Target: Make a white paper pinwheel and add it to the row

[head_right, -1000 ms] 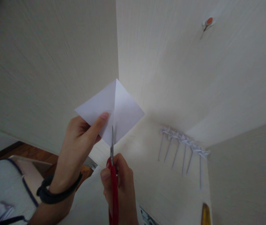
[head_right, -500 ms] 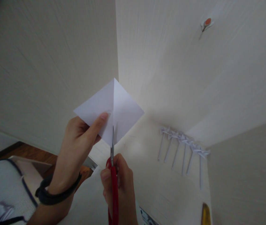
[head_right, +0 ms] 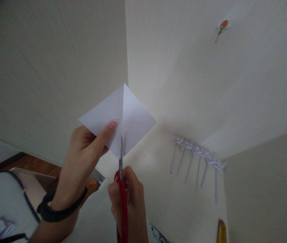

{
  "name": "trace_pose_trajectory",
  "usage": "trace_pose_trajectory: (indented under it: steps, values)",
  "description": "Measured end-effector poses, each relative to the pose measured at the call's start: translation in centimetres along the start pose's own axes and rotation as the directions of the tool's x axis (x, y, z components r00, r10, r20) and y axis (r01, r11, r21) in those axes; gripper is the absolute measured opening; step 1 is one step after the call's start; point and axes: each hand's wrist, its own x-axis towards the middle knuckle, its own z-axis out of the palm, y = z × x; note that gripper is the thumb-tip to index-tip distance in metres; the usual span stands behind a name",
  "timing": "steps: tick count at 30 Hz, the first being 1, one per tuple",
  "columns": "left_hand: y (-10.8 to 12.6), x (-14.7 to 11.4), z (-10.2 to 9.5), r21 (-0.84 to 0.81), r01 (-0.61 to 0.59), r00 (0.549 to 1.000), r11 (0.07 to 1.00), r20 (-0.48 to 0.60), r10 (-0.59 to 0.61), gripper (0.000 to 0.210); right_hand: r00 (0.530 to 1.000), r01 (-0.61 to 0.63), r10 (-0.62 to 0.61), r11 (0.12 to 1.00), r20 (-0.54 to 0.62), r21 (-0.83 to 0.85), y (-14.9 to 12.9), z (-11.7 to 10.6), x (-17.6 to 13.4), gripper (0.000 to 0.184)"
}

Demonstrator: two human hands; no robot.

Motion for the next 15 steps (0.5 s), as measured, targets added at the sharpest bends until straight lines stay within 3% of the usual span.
trace_pose_trajectory:
  steps: [15]
  values:
    - [0.14, 0.07, -0.02, -0.014, 0.009, 1.0, 1.0, -0.002, -0.009, 0.038, 1.0, 0.002, -0.003, 0.999, -0.018, -0.033, -0.19, 0.02, -0.08, 0.054]
